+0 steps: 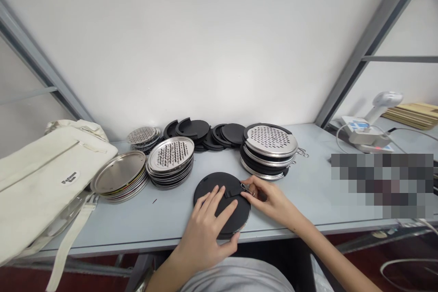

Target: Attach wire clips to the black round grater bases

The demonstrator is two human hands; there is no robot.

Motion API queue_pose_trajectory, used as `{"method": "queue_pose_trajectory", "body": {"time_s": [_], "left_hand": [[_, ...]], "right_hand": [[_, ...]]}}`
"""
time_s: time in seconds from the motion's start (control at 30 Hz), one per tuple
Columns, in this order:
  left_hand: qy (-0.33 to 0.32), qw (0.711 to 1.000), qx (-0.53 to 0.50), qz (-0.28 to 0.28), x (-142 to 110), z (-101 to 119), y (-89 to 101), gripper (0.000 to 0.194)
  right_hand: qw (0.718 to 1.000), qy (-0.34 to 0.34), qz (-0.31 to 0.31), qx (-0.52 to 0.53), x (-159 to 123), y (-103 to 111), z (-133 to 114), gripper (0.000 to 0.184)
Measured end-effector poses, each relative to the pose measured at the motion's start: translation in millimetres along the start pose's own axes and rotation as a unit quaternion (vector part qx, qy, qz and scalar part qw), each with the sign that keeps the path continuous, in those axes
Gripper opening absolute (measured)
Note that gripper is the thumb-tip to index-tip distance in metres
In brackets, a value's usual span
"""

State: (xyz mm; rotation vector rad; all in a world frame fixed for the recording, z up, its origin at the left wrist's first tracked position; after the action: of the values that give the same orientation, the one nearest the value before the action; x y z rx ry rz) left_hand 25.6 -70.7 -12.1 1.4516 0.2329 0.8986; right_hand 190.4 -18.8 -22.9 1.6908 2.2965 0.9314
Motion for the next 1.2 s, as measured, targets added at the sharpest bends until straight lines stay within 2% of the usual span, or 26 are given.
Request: {"method": "queue_pose_trajectory", "body": {"time_s": [0.17, 0.33, 0.47, 0.67, 0.87, 1.07, 1.2], "left_hand": [[0.007, 1.000, 0.000, 0.000, -0.2, -0.5, -0.5, 0.057], [0.006, 1.000, -0.002, -0.029, -2.1, 6.0, 1.1, 0.070], [0.001, 1.000, 0.001, -0.003, -5.0, 17.8, 5.9, 0.067], [0.044, 0.997, 0.033, 0.055, -9.3, 24.3, 6.8, 0.061], [0.034, 0.996, 0.065, 0.050, -8.9, 24.3, 0.1, 0.076], [0.093, 0.990, 0.073, 0.070, -6.1, 15.0, -3.3, 0.063], [0.137, 0.984, 0.110, 0.039, 6.5, 12.3, -8.0, 0.060]], "right_hand": [[1.000, -0.003, 0.001, -0.003, 1.5, 0.6, 1.6, 0.025], [1.000, 0.004, 0.015, -0.013, 3.2, 4.5, 3.2, 0.028], [1.000, -0.004, 0.012, -0.007, 7.3, 5.6, 7.3, 0.031], [0.997, 0.015, -0.054, 0.047, 24.3, -2.5, 4.7, 0.032], [0.987, 0.023, -0.123, 0.104, 39.5, -9.3, -0.3, 0.030], [0.989, 0.029, -0.104, 0.105, 58.5, -16.7, 6.5, 0.031], [0.989, 0.044, -0.104, 0.097, 79.3, -20.8, 4.7, 0.029]]}}
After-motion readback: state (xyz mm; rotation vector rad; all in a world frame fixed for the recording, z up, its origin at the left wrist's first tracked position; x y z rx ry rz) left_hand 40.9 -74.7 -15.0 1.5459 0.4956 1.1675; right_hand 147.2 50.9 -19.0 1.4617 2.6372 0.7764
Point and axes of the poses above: each hand's wrist, its own x-axis towards the middle knuckle, its own y-axis out of the back of the hand, z = x × y, the point moved 7 cm from there along x, towards the middle knuckle, and after that the axes turned 5 degrees about -z, right-handed, at the moved point
